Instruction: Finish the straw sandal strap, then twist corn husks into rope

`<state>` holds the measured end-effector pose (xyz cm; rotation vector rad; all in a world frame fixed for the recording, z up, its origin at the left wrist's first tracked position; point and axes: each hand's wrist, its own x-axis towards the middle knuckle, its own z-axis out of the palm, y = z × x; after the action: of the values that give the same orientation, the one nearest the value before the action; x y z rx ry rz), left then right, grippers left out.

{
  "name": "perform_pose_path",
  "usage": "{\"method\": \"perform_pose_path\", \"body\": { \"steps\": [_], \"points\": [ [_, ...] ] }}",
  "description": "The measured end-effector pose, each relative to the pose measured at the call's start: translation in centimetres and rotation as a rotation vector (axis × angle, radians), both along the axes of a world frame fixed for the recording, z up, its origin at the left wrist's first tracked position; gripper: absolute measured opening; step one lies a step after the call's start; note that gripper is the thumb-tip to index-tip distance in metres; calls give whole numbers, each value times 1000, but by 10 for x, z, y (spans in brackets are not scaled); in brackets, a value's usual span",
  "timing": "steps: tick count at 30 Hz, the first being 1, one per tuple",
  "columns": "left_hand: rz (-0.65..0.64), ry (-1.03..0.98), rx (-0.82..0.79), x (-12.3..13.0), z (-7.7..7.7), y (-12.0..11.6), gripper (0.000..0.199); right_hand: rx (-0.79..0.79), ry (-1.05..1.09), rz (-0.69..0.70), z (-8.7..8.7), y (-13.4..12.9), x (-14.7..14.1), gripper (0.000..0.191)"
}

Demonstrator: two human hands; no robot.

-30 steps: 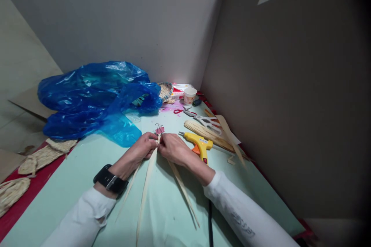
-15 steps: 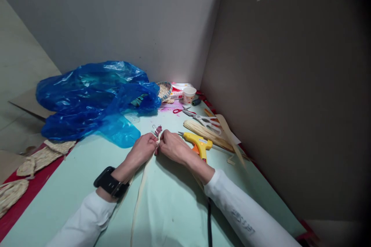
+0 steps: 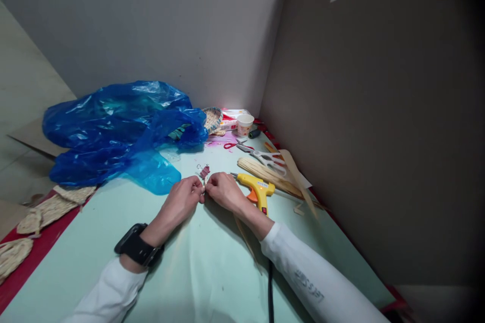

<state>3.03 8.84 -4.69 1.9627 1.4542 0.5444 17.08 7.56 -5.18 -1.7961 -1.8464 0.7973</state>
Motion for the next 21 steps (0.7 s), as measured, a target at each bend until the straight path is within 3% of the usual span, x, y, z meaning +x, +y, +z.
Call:
{"method": "perform_pose_path", "body": {
  "steps": [8,13,16,21],
  "points": [
    [33,165,128,1,7,-7,21,-54,82,-58,5,-2,-3,15],
    [6,357,218,16,2,-36,29,-116,200,-45,-2,3,1,21],
    [-17,469,207,24,-3,-53,37,-152,294,-24,-6,5,3,30],
    [-93,514,158,37,-6,-74,49,-180,413,-13,-6,2,3,25]
  ]
}}
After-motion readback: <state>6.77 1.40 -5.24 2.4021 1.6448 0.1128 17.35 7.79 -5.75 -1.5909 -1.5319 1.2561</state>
